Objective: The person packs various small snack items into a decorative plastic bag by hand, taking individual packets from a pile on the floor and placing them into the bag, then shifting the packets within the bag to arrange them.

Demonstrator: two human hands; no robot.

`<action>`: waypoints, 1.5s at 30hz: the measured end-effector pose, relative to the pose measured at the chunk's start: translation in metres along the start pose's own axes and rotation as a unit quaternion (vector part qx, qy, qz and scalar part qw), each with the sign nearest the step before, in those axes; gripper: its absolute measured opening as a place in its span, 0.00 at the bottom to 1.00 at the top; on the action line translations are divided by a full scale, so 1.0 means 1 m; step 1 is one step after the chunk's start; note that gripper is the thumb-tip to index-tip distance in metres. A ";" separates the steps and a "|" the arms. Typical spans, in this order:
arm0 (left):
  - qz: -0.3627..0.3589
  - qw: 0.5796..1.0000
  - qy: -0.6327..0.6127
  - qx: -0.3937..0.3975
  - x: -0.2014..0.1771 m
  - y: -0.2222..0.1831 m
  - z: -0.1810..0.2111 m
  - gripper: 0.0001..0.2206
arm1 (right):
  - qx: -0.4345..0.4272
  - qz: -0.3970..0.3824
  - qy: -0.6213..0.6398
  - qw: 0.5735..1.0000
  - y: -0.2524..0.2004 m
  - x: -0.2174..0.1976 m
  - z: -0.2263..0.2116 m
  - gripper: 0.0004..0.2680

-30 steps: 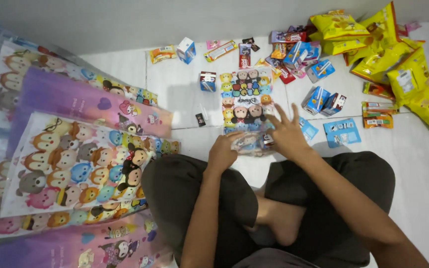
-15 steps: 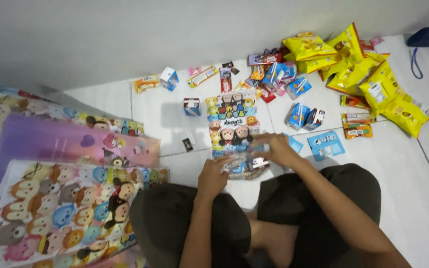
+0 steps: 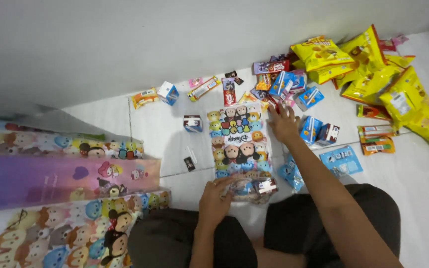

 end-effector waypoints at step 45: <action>0.004 1.000 -0.025 0.016 -0.004 -0.012 0.002 0.17 | -0.243 0.019 0.235 0.941 -0.230 -0.068 -0.150 0.03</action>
Point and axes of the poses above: each hand's wrist, its own y-axis towards the middle knuckle, its own x-axis out of the palm, z = x × y, the point moved 3 cm from there along y, towards the middle knuckle, and after that the axes turned 1 degree about z, right-handed, at the moved point
